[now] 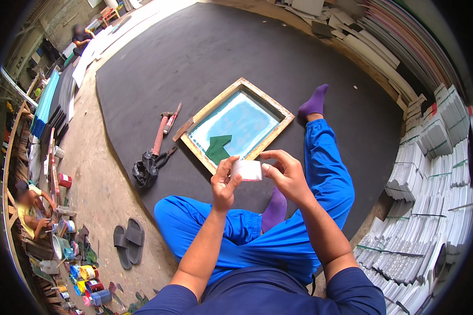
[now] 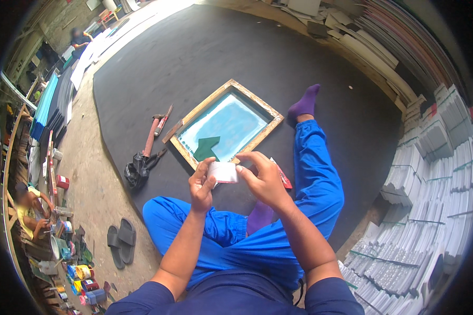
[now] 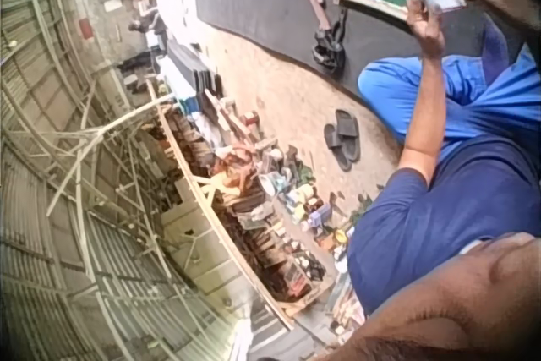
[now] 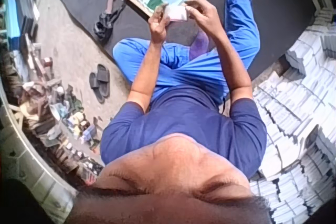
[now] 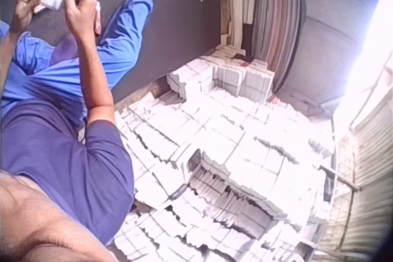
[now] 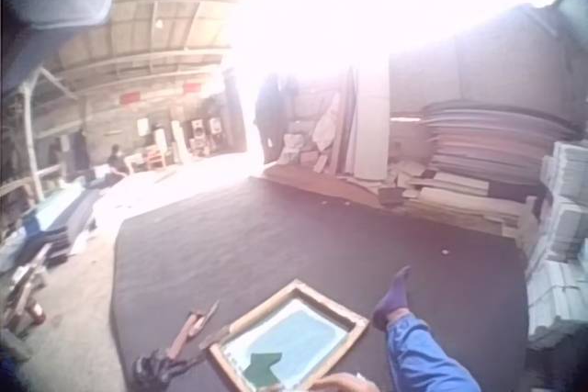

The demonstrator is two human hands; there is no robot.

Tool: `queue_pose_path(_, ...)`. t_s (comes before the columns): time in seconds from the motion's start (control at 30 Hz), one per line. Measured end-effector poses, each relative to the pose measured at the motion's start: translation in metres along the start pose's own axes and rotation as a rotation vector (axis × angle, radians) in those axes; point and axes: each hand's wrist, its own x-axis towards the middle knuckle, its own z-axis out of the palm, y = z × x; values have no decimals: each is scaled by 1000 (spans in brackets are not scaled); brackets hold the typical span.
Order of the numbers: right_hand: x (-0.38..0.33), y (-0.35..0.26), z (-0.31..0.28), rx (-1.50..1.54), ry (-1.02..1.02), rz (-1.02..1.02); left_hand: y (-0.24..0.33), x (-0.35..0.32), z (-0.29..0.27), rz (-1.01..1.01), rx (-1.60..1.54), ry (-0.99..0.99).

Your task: The person sits on the floor and applies tape to the edges of a wooden frame holding a glass pane. They use a utility knife to cut the tape and smooth it along the frame's perimeter.

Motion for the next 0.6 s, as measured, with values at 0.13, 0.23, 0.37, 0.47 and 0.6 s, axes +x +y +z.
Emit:
queue_pose_path(0.13,9,-3,-4,189,-150,220,-3,1,-3,20,-38,-62)
queue_pose_path(0.23,8,2,-3,235,-195,263,-5,1,-6,9,-56,-88)
queue_pose_path(0.37,4,5,-4,233,-211,247,-3,1,-8,-31,-106,-106)
queue_pose_path(0.47,2,9,-3,274,-194,275,-4,-1,-8,-42,-126,-110)
queue_pose_path(0.6,1,13,-2,268,-192,248,-6,1,-10,-25,-127,-129)
